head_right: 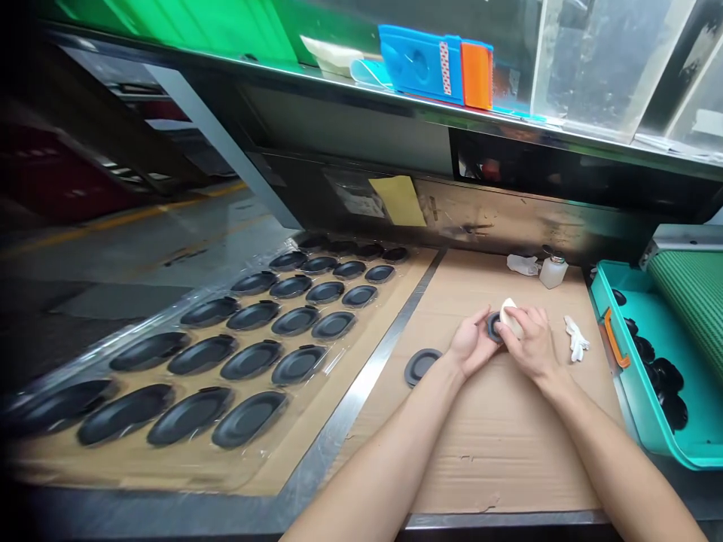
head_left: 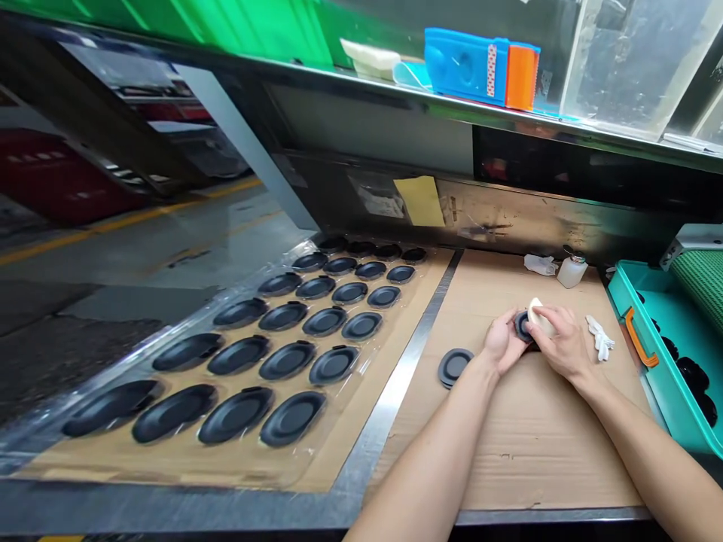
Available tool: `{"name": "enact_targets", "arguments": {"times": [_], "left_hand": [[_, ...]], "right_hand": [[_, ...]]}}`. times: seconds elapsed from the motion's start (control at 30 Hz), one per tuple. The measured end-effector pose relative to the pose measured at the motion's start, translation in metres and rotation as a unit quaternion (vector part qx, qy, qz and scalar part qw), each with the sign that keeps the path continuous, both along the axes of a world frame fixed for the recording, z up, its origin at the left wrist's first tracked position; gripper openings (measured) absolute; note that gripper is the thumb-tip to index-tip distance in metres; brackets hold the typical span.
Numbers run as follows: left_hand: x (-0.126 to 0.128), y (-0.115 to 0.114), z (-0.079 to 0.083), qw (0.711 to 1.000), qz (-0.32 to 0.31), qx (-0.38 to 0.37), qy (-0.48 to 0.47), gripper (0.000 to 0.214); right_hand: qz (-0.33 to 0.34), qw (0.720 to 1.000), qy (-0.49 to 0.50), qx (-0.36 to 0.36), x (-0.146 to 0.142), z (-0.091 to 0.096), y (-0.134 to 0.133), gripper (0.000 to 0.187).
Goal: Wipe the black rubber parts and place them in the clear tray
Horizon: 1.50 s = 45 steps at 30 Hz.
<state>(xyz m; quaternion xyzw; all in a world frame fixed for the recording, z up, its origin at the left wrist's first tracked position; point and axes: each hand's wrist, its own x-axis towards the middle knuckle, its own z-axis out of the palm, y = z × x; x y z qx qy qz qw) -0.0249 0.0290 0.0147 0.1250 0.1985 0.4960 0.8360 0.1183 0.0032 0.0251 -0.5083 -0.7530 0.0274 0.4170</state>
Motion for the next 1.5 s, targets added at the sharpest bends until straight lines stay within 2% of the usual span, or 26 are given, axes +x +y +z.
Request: {"name": "enact_targets", "arguments": {"times": [0.07,0.13,0.27,0.37,0.43,0.53,0.57,0.7,0.83,0.93,1.07,1.2,1.37,1.43,1.5], "left_hand": [[0.0,0.0,-0.001,0.999,-0.012,-0.006,-0.033,0.034],[0.002,0.0,-0.003,0.999,-0.016,-0.012,-0.037,0.035],[0.006,-0.001,-0.005,1.0,-0.015,-0.02,-0.007,0.031],[0.009,-0.001,-0.004,0.999,-0.032,-0.014,0.004,0.037],[0.011,-0.001,-0.004,1.0,-0.02,-0.011,0.003,0.044],[0.013,-0.002,-0.005,1.0,0.001,-0.02,0.01,0.047],[0.014,-0.002,-0.006,1.0,-0.005,-0.025,0.014,0.047],[0.017,-0.006,-0.009,0.999,-0.03,-0.031,0.014,0.044],[0.019,-0.009,-0.008,0.999,-0.021,-0.018,0.026,0.04],[0.019,-0.01,-0.007,0.999,-0.025,-0.028,0.034,0.042],[0.018,-0.01,-0.006,0.999,-0.011,-0.021,0.041,0.039],[0.016,-0.009,-0.007,0.998,-0.016,-0.031,0.053,0.042],[0.016,-0.005,-0.007,0.998,0.029,-0.013,0.057,0.035],[0.015,-0.003,-0.006,0.997,0.045,-0.02,0.053,0.037],[0.014,-0.002,-0.006,0.997,0.052,-0.025,0.056,0.039]], "right_hand": [[-0.005,1.0,-0.003,-0.016,-0.005,-0.008,0.009,0.032],[-0.022,1.0,-0.004,-0.017,-0.005,-0.016,0.009,0.035],[0.002,1.0,-0.029,0.001,-0.006,-0.023,-0.015,0.042],[0.025,0.998,-0.05,-0.001,-0.013,-0.024,-0.025,0.041],[0.001,0.999,-0.051,0.002,-0.017,-0.024,-0.021,0.039],[-0.07,0.997,-0.029,0.003,-0.022,-0.026,-0.011,0.037],[-0.079,0.996,-0.028,-0.004,-0.023,-0.026,-0.01,0.038],[-0.043,0.996,-0.07,-0.028,-0.022,-0.027,-0.015,0.039],[-0.095,0.994,-0.051,-0.034,-0.018,-0.025,-0.015,0.038],[-0.055,0.996,-0.067,-0.033,-0.019,-0.025,-0.015,0.039],[-0.097,0.992,-0.063,-0.058,-0.022,-0.024,-0.02,0.04],[-0.056,0.992,-0.105,-0.049,-0.018,-0.026,-0.02,0.039],[-0.106,0.994,-0.027,-0.019,0.008,-0.018,-0.006,0.038],[-0.08,0.996,0.015,-0.021,0.017,-0.012,-0.005,0.047],[-0.037,0.996,0.042,-0.064,0.021,-0.007,-0.007,0.055]]}}
